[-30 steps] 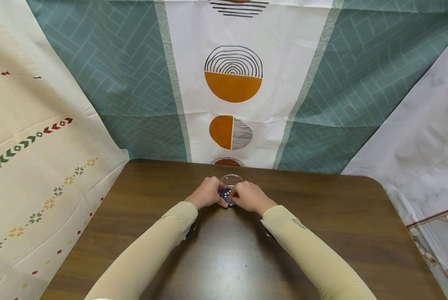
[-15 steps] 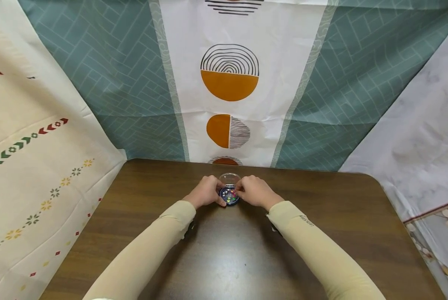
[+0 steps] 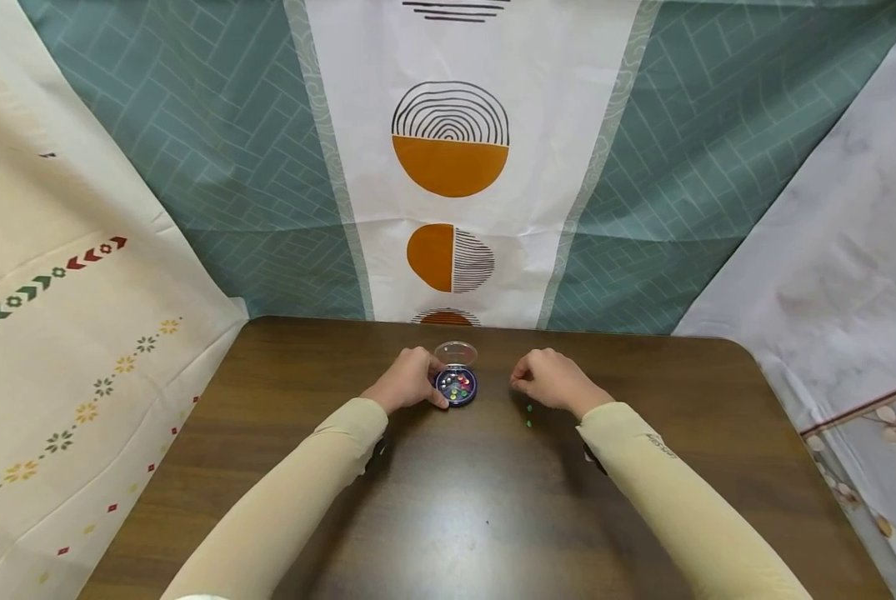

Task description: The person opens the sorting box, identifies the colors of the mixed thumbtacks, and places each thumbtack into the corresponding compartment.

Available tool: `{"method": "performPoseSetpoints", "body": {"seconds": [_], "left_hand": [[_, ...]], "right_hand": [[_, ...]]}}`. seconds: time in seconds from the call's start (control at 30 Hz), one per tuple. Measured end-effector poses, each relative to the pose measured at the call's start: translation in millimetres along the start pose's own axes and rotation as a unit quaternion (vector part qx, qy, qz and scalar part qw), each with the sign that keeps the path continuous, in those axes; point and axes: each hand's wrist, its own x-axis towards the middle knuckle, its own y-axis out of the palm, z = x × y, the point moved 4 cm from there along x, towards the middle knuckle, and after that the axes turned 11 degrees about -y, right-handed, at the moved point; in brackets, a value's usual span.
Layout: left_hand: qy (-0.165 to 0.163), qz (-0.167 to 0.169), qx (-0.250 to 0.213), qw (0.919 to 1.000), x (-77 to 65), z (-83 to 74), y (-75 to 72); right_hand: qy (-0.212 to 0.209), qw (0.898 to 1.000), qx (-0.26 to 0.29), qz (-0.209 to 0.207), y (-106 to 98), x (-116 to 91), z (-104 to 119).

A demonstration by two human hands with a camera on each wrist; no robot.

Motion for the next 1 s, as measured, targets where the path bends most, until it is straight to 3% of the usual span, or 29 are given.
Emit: {"method": "performPoseSetpoints", "body": {"seconds": [0.4,0.67,1.0], "left_hand": [[-0.005,0.005,0.003,1.0000,-0.1,0.0,-1.7],[-0.015,0.012,-0.005,0.9998,-3.7,0.4,-0.9],[-0.014,0.007,-0.002,0.9999,-2.2,-0.1,0.3]], "right_hand": [[0.013,1.000,-0.012,0.026,5.2,-24.2,-23.4],[-0.005,1.000,-0.014,0.022,11.3,-27.1,-21.0],[0.002,0.999,-0.020,0.026,14.5,-27.3,-20.4]]}}
